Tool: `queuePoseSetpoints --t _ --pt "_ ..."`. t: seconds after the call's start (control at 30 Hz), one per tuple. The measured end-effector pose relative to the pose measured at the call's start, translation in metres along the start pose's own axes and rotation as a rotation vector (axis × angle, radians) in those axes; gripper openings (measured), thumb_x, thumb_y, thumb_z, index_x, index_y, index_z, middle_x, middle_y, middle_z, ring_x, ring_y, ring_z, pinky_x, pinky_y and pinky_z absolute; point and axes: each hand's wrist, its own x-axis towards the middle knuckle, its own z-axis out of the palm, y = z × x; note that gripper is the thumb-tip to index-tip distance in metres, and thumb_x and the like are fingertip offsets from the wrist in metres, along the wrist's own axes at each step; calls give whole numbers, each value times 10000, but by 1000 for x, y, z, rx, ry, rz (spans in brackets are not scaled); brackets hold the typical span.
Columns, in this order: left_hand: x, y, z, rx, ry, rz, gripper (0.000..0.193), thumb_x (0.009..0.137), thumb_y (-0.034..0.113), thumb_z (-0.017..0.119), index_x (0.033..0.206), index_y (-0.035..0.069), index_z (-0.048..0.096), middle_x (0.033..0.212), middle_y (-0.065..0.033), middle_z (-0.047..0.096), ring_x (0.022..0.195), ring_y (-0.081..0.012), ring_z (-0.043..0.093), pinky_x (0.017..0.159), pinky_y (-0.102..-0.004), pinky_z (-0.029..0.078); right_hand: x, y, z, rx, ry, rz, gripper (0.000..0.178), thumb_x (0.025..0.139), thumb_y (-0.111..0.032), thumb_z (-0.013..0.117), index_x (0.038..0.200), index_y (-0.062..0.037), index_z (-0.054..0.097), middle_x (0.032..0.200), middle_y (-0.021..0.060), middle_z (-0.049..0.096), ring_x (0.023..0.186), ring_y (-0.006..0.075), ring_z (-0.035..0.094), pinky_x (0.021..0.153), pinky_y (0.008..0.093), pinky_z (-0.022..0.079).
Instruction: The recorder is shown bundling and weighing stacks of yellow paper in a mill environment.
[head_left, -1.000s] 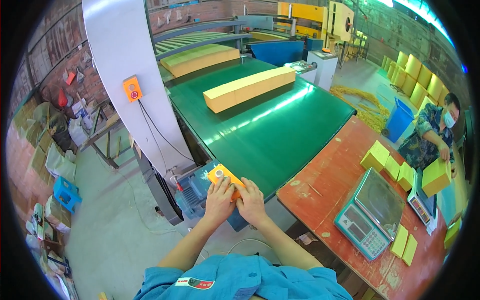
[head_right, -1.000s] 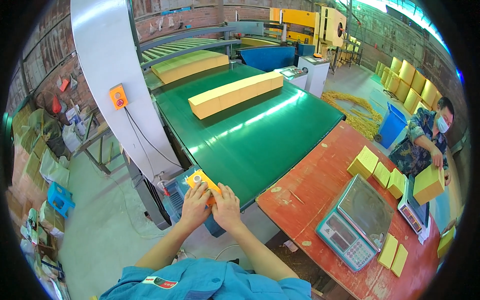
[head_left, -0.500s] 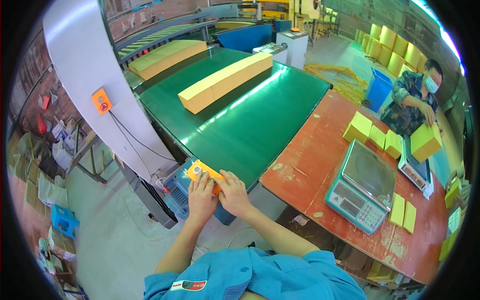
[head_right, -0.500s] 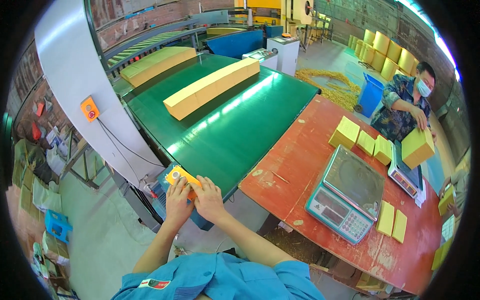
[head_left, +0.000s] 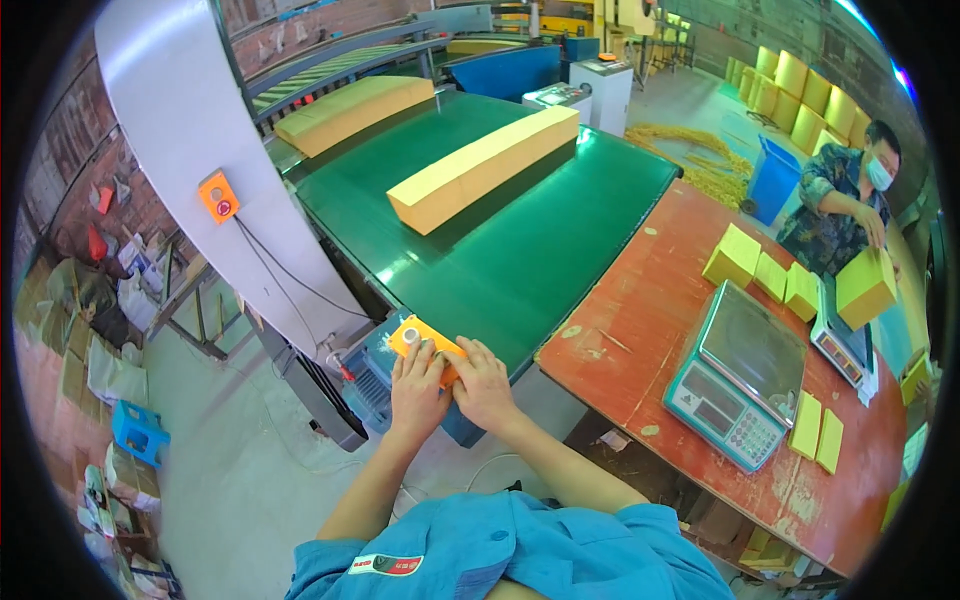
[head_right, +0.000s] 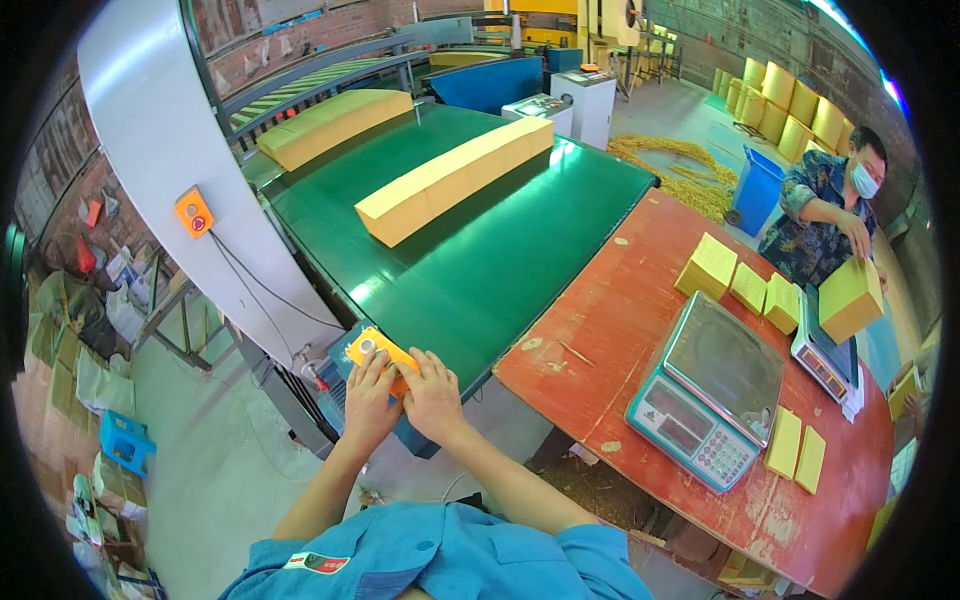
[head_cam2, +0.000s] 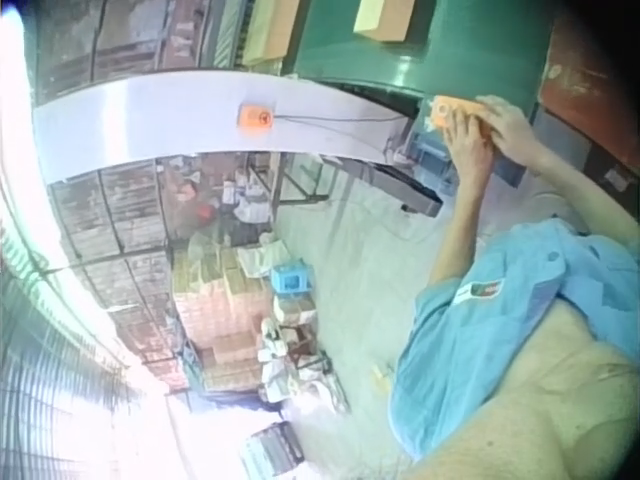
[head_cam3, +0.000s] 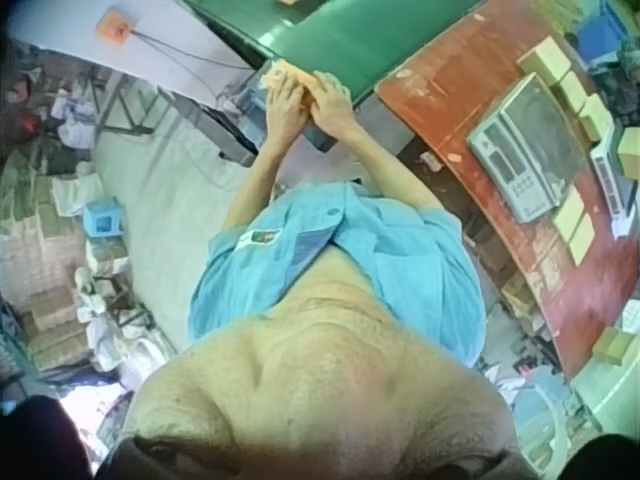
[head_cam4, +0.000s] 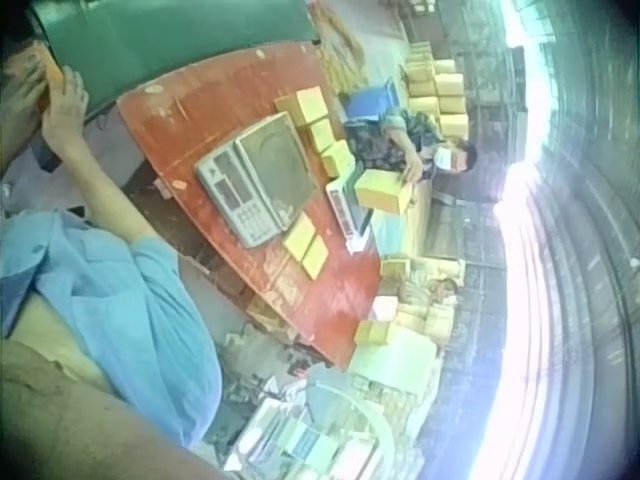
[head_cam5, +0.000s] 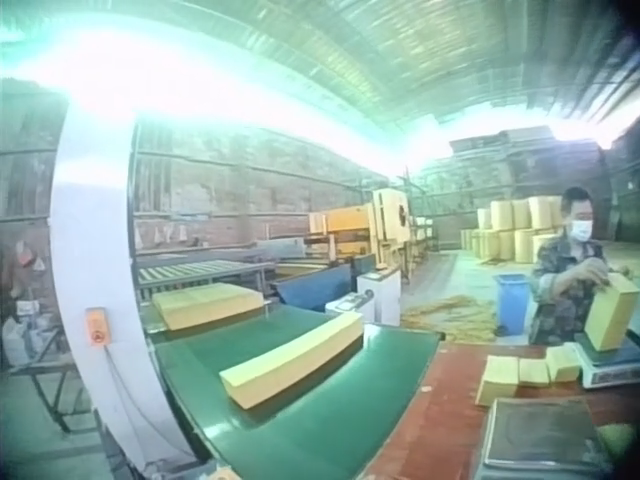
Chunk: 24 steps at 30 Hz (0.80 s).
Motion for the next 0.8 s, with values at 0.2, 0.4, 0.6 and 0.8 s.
queuePoseSetpoints --t 0.2,0.4,0.6,0.8 --pt "-2 -3 0 2 2 -12 484 709 163 731 1162 42 611 1359 -163 518 1320 -342 440 1092 -505 321 1 -2 1 6 8 -5 488 800 -131 577 1287 -105 557 1417 159 450 1314 355 411 1044 497 339" --pt "0 -1 0 24 -10 -2 488 711 166 733 1166 46 602 1358 -165 517 1320 -338 442 1095 -497 321 1 2 -1 -9 8 -10 483 794 -130 582 1275 -91 561 1409 170 453 1307 359 417 1037 499 345" --pt "-1 -3 0 17 -4 2 481 715 166 730 1162 45 601 1358 -164 516 1317 -339 445 1094 -492 323 1 0 1 -13 4 -18 483 806 -117 571 1287 -93 541 1416 178 441 1322 359 402 1050 484 337" --pt "0 -2 0 24 -7 6 481 717 172 727 1161 40 599 1356 -159 517 1315 -343 445 1087 -500 324 1 1 -1 4 20 -25 476 800 -129 579 1273 -86 560 1406 173 455 1300 365 421 1038 496 343"
